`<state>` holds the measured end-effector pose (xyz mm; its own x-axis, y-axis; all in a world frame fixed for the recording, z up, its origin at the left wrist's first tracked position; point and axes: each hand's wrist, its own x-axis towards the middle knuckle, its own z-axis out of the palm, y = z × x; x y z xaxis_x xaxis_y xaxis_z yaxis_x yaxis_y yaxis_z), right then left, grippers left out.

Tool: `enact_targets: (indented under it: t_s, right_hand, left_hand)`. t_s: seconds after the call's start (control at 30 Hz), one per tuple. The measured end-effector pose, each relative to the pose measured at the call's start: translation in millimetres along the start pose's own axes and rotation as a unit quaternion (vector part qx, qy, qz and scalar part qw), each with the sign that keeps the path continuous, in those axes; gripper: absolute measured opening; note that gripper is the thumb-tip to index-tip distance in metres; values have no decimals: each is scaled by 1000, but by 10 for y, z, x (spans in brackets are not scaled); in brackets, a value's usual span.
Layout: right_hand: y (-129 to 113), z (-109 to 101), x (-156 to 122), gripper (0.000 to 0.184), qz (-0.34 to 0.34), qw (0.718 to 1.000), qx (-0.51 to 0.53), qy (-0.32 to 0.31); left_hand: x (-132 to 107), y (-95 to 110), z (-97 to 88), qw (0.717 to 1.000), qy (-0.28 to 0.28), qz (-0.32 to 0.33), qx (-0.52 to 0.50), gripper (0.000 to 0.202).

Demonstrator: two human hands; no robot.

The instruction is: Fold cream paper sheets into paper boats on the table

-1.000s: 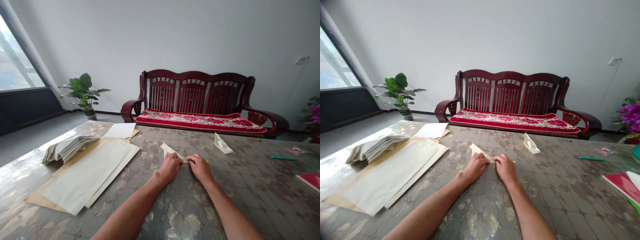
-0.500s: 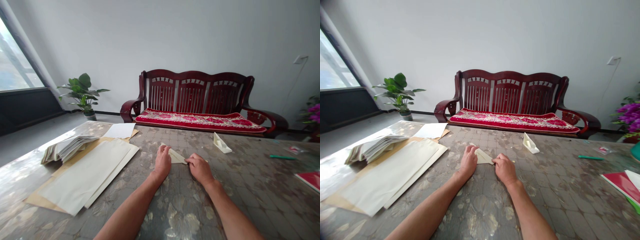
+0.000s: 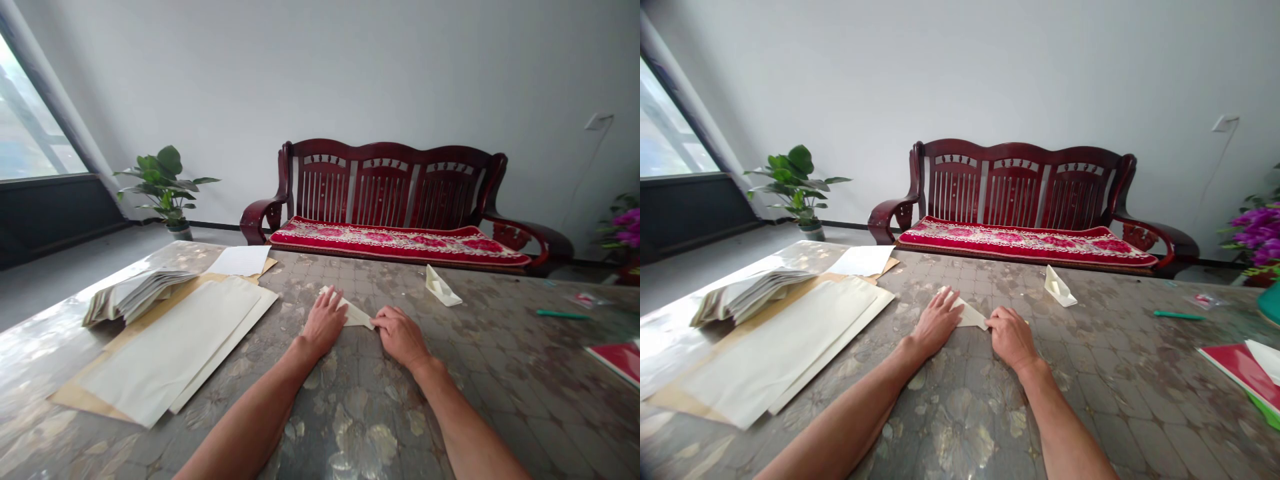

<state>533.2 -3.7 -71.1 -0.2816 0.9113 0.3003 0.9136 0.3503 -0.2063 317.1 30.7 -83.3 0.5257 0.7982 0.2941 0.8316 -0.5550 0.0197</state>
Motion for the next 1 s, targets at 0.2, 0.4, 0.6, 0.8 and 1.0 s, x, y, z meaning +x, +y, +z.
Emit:
enact_targets:
  t_s: [0.2, 0.4, 0.6, 0.8, 1.0]
  right_hand:
    - [1, 12, -17, 36, -4, 1000, 13, 14]
    - [1, 24, -16, 35, -2, 1000, 22, 21]
    - [19, 47, -13, 33, -16, 999, 36, 31]
    - [46, 91, 4, 21, -23, 994, 91, 56]
    - [42, 133, 34, 14, 13, 966, 240, 98]
  left_hand:
    - [89, 66, -171, 989, -79, 123, -6, 26]
    - [208, 86, -351, 970, -153, 174, 78, 30]
    - [249, 219, -268, 974, -132, 142, 115, 25]
    - [290, 214, -265, 981, -113, 123, 103, 19]
    - [358, 249, -664, 979, -140, 130, 76, 23]
